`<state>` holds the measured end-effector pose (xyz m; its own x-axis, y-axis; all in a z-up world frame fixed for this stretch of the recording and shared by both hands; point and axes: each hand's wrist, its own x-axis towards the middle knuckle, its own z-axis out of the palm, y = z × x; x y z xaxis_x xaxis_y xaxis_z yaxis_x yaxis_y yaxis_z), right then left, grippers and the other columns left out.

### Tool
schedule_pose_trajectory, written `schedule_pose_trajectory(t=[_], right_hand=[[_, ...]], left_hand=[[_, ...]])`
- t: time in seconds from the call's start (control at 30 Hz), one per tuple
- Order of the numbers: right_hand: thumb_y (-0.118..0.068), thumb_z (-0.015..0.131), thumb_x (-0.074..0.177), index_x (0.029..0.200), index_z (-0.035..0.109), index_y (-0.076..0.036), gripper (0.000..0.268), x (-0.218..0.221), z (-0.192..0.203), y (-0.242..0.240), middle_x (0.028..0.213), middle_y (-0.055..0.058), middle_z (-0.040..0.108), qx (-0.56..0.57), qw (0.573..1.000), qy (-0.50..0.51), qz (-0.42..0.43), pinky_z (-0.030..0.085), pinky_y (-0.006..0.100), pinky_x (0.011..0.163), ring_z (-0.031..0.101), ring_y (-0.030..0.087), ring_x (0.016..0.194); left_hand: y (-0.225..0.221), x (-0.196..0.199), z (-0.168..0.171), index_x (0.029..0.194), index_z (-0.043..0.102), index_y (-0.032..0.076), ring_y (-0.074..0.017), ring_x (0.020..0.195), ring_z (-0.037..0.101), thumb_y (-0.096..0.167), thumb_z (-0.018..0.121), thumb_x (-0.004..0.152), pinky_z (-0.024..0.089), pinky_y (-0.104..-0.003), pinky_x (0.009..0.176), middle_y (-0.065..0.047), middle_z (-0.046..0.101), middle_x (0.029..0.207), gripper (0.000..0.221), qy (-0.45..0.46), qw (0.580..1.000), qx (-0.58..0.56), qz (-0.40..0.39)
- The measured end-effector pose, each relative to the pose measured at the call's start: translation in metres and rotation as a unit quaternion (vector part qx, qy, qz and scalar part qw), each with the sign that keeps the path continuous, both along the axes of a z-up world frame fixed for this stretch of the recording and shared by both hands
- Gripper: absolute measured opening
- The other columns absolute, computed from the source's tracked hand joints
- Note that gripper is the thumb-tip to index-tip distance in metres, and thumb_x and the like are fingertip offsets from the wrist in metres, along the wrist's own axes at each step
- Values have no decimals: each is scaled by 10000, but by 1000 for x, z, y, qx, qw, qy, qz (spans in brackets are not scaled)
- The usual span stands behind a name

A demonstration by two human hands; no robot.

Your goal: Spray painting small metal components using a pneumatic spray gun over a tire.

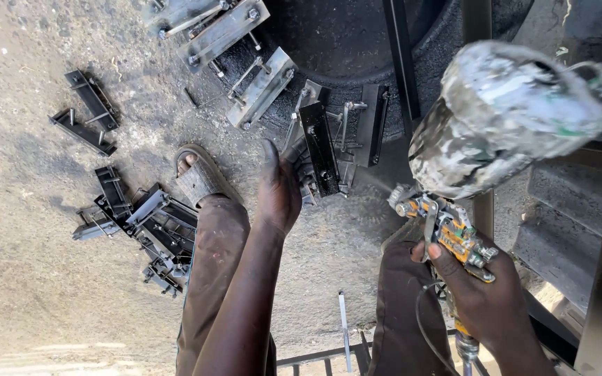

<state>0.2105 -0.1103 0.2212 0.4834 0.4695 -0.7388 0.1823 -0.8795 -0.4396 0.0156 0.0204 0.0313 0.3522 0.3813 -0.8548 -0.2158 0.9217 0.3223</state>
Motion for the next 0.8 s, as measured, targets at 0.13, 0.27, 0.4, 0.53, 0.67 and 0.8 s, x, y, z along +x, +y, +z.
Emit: schedule_pose_trajectory(t=[0.13, 0.27, 0.4, 0.53, 0.67, 0.8], right_hand=[[-230, 642, 966, 861, 816, -52, 270, 1, -9, -8, 937, 25, 845, 12, 1000, 23, -13, 474, 288, 1063, 764, 140, 1031], [-163, 601, 990, 888, 787, -26, 253, -10, -2, 20, 937, 63, 815, 110, 992, 43, -36, 533, 331, 1046, 770, 190, 1021], [-165, 567, 1009, 934, 732, -21, 231, -7, 0, 42, 946, 68, 770, 187, 981, 49, 2, 526, 338, 1030, 726, 192, 1028], [-199, 579, 1004, 948, 748, -37, 240, -5, -1, 31, 944, 55, 790, 171, 984, 47, 4, 524, 339, 1040, 743, 183, 1026], [-188, 591, 992, 891, 766, -32, 255, -6, -6, 18, 915, 58, 797, 137, 989, 59, -27, 534, 330, 1018, 753, 181, 987], [-165, 591, 986, 903, 771, -6, 254, -4, -7, 15, 925, 82, 809, 124, 990, 60, -40, 551, 324, 1004, 768, 190, 980]], left_hand=[[-18, -5, -27, 1421, 631, 87, -82, 851, 549, 329, 590, 1017, 362, -286, 772, 29, 722, 1063, 472, -19, 997, 67, 38], [-23, -10, -34, 1364, 590, 29, -123, 870, 557, 147, 617, 985, 405, -272, 760, -67, 680, 1178, 399, 48, 996, 68, 12], [-16, -5, -31, 1355, 616, 51, -168, 1104, 591, 261, 625, 965, 463, -311, 955, -80, 686, 1261, 443, 107, 992, 25, 55], [-3, 3, -8, 1484, 467, 45, -258, 982, 731, 326, 668, 878, 635, -359, 828, -187, 680, 1324, 697, 162, 986, 11, 33], [-6, 1, -8, 1452, 310, 67, -350, 1209, 648, 414, 796, 760, 513, -448, 1018, -228, 637, 1333, 914, 339, 908, 140, -201], [-4, 0, -5, 1180, 283, 104, -369, 735, 692, 318, 796, 860, 503, -498, 616, -194, 723, 914, 641, 413, 860, 149, -261]])
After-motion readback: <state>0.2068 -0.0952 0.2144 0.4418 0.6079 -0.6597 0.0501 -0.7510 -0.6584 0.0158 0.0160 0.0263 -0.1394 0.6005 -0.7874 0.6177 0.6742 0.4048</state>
